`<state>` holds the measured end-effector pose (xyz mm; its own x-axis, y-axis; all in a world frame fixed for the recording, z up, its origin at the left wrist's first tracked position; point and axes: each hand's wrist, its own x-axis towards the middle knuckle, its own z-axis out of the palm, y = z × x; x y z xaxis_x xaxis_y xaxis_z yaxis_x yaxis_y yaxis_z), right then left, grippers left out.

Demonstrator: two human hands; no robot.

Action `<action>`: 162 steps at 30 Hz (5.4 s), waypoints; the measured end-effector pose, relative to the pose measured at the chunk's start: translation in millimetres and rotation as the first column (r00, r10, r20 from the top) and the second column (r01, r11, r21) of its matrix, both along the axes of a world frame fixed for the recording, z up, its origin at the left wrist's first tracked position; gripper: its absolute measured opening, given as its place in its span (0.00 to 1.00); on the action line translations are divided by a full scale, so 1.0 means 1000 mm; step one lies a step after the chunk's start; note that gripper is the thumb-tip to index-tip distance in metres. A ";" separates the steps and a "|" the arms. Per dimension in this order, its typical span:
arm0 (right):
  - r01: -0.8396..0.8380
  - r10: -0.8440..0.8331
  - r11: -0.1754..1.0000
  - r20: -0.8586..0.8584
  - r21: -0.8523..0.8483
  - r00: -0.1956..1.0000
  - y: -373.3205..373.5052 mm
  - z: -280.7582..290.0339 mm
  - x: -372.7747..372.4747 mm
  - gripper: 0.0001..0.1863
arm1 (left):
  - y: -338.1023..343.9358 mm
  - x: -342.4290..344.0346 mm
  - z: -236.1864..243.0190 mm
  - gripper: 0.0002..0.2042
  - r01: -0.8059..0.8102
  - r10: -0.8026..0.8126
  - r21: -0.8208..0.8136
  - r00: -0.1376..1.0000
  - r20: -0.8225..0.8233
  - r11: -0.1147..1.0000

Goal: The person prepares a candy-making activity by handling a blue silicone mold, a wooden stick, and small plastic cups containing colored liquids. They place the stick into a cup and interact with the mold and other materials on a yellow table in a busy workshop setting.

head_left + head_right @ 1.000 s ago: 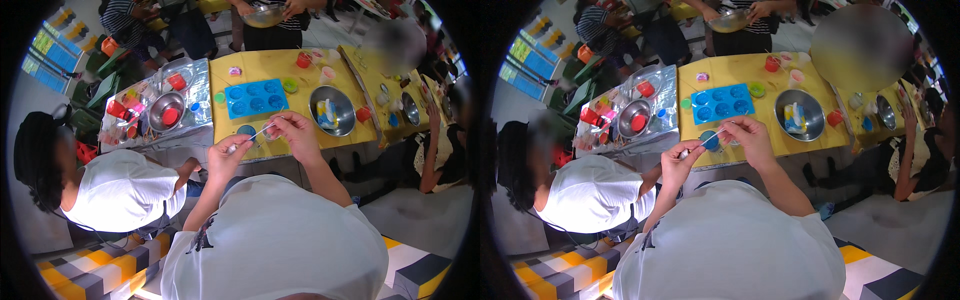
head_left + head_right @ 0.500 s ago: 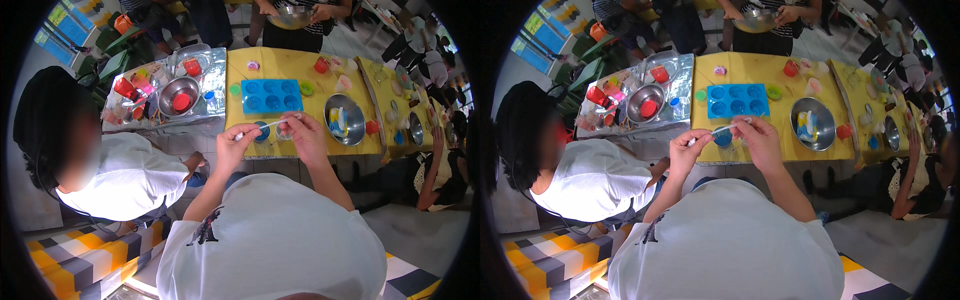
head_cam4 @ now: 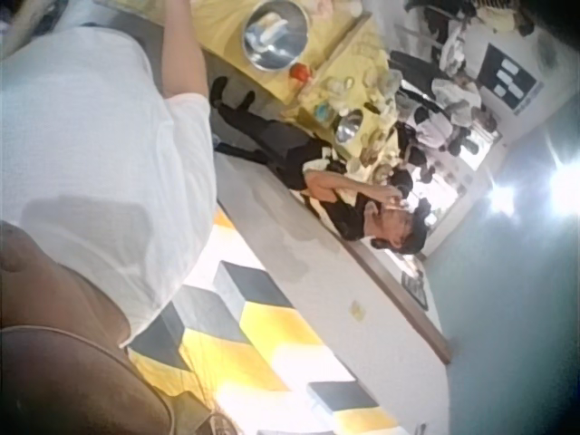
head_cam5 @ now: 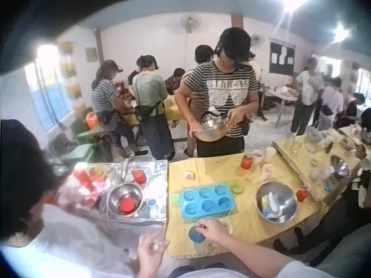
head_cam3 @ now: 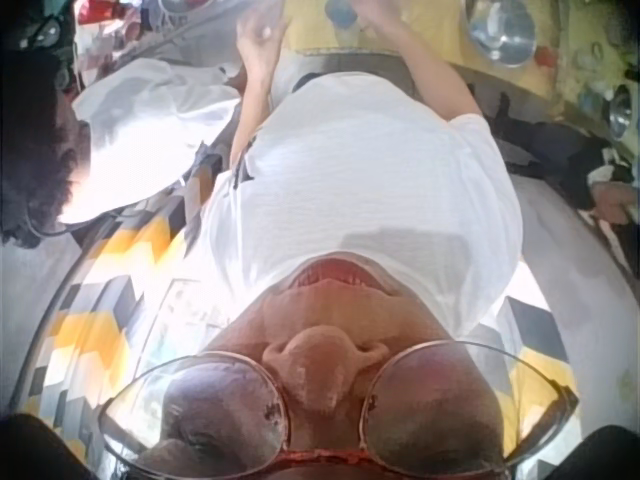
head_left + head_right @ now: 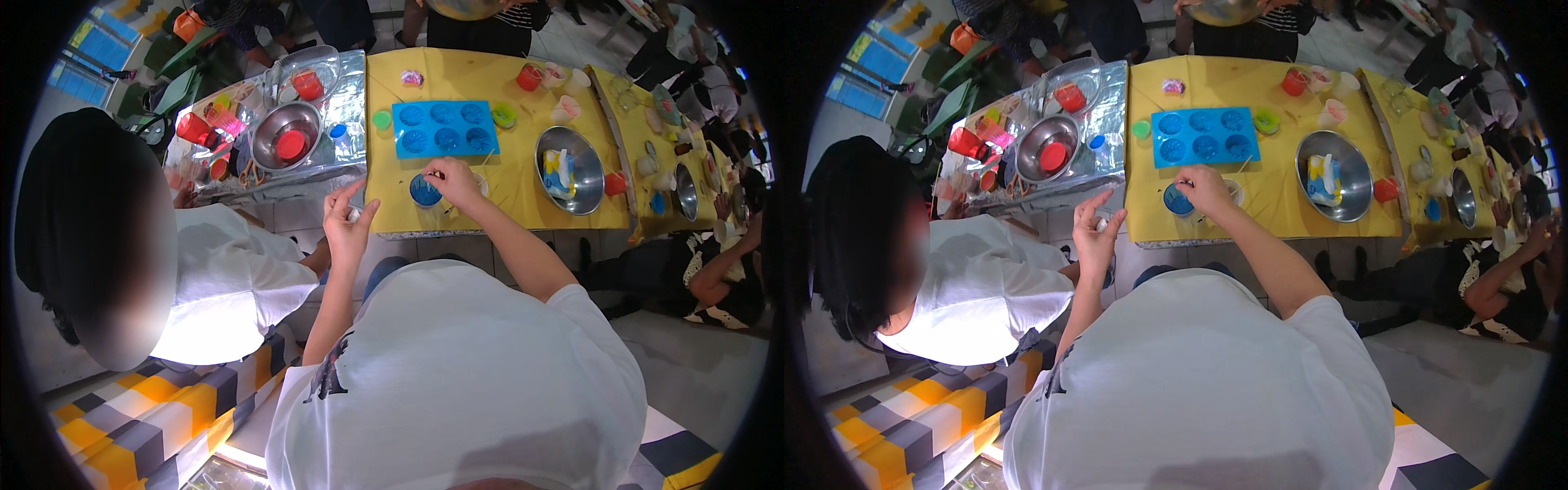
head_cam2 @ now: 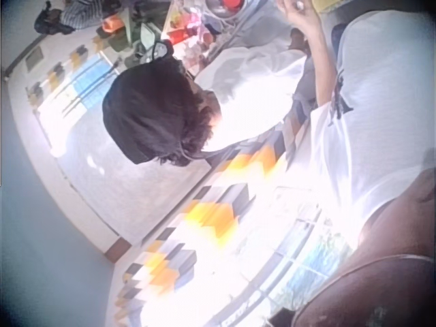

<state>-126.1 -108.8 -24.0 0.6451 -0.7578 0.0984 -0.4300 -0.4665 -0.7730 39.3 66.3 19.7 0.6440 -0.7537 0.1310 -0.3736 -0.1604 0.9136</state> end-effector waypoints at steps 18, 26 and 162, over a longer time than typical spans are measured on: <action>-0.077 0.084 0.981 0.033 -0.176 0.996 0.003 -0.039 0.000 0.04 | 0.001 -0.003 -0.015 0.19 0.028 -0.027 -0.010 0.997 0.066 1.000; -0.097 0.105 0.973 0.029 -0.209 0.994 0.003 -0.035 -0.002 0.04 | 0.000 -0.005 -0.011 0.19 0.036 -0.037 0.008 0.994 0.102 0.999; 0.655 -0.663 0.745 -0.041 -0.127 0.747 0.030 -0.007 -0.181 0.07 | -0.009 -0.030 0.059 0.02 0.495 -0.499 -0.120 0.867 0.001 0.860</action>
<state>-306.8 -78.7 -30.6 -0.0026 -0.9859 0.1672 -0.7152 -0.1150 -0.6894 9.5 57.0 78.7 0.1925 -0.9560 0.2212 -0.3488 0.1440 0.9261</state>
